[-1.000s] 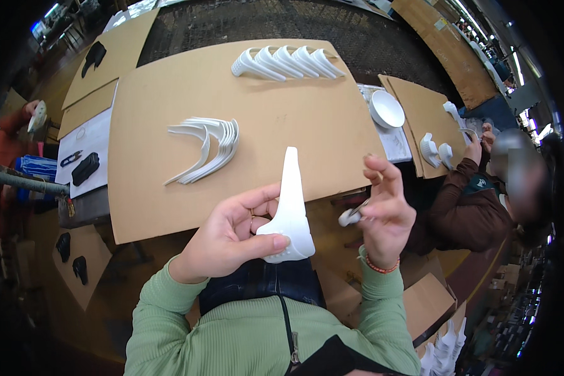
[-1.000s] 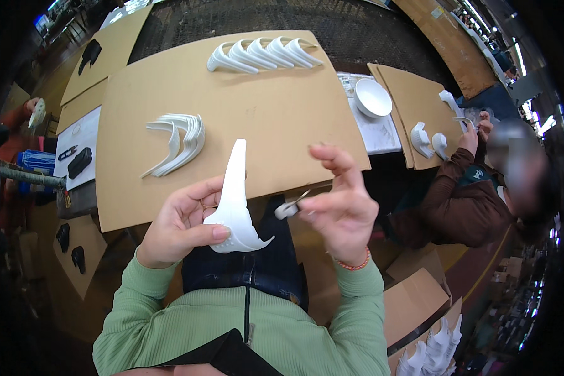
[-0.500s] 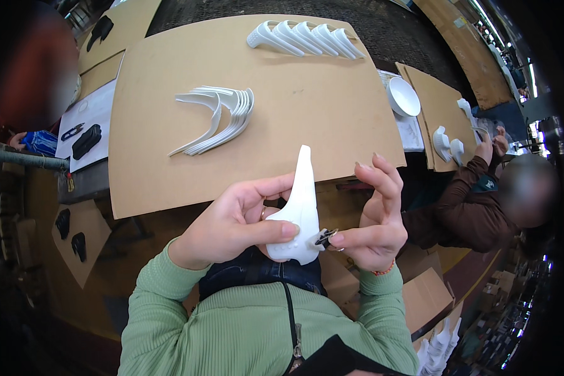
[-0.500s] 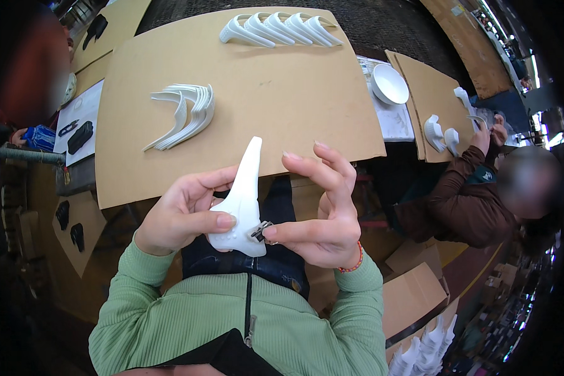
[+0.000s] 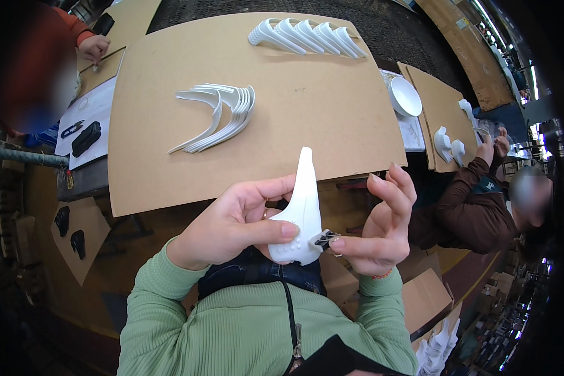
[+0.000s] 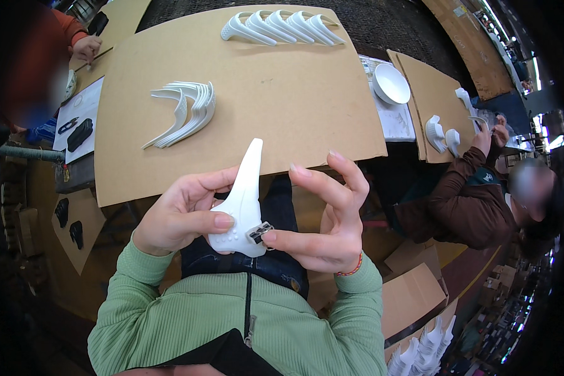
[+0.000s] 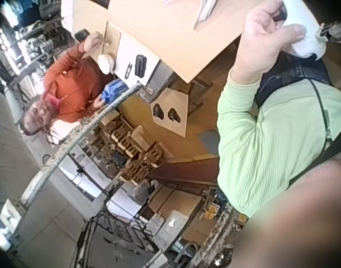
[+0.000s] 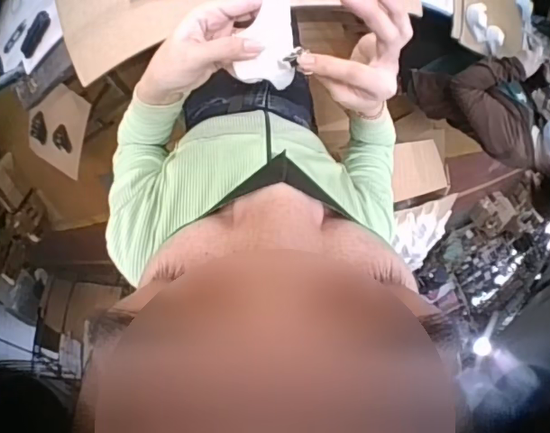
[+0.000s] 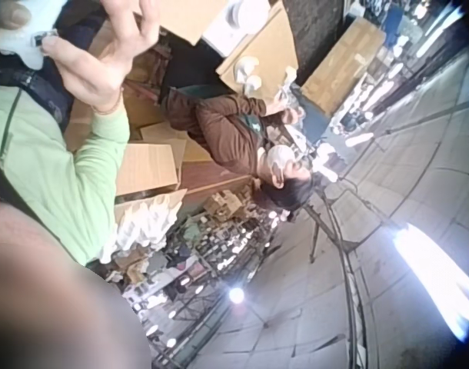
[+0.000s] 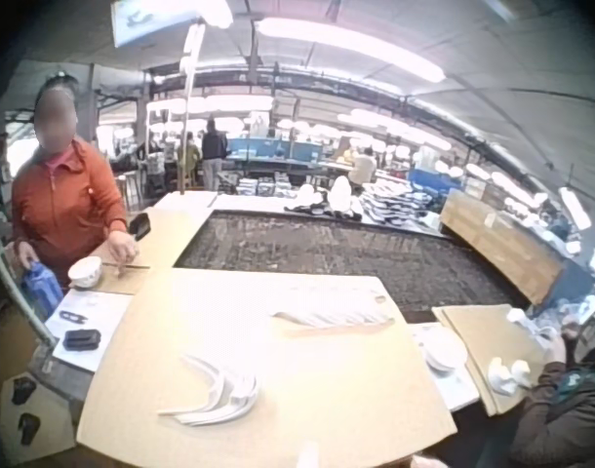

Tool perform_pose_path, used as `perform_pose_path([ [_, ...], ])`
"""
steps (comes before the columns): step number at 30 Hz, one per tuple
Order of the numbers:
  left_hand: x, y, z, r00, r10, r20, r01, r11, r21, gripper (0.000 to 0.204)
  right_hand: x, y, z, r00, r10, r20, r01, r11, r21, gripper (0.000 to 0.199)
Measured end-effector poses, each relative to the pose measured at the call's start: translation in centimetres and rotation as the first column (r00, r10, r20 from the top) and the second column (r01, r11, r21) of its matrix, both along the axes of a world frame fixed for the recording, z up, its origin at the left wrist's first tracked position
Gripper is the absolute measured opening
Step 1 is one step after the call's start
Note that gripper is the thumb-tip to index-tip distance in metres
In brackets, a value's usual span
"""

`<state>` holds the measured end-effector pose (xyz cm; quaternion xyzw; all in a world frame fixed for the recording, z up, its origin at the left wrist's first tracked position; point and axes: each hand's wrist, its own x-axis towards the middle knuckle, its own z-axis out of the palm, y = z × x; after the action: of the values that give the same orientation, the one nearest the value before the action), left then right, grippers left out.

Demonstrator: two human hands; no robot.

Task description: The person repeatedly picks up white curved plastic parts from a table and uses a small metal tool to scrape or deburr the edges. After each part is worked on, it is placed back on the table in a growing stack. The process is repeated for multiple identical parts.

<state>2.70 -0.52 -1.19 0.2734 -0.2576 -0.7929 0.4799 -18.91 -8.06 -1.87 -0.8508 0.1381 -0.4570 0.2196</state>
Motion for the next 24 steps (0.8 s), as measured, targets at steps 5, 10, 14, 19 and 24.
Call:
perform_pose_path([
  [5,0.05,0.03,0.11,1.0,-0.008,0.01,0.008,1.0,0.004,0.061,-0.18,0.08,0.25,0.998,-0.047,-0.035,0.044,0.996,-0.082,0.027],
  [10,-0.13,0.06,0.04,0.999,0.015,0.047,-0.014,1.0,-0.022,0.061,0.08,0.14,0.13,0.998,-0.057,-0.021,0.055,0.993,-0.104,0.025],
  [14,-0.16,0.06,0.05,0.997,0.019,0.073,-0.016,0.999,-0.048,0.062,0.12,0.2,0.26,0.996,-0.08,-0.037,0.075,0.989,-0.124,0.025],
  [19,-0.27,0.11,0.33,0.998,0.027,0.065,-0.022,0.997,-0.073,0.065,0.22,0.33,0.32,0.993,-0.106,-0.046,0.099,0.987,-0.13,0.026],
  [24,-0.32,0.17,0.57,0.994,0.04,0.097,-0.03,0.994,-0.107,0.07,0.28,0.6,0.3,0.988,-0.144,-0.052,0.137,0.983,-0.12,0.025],
])
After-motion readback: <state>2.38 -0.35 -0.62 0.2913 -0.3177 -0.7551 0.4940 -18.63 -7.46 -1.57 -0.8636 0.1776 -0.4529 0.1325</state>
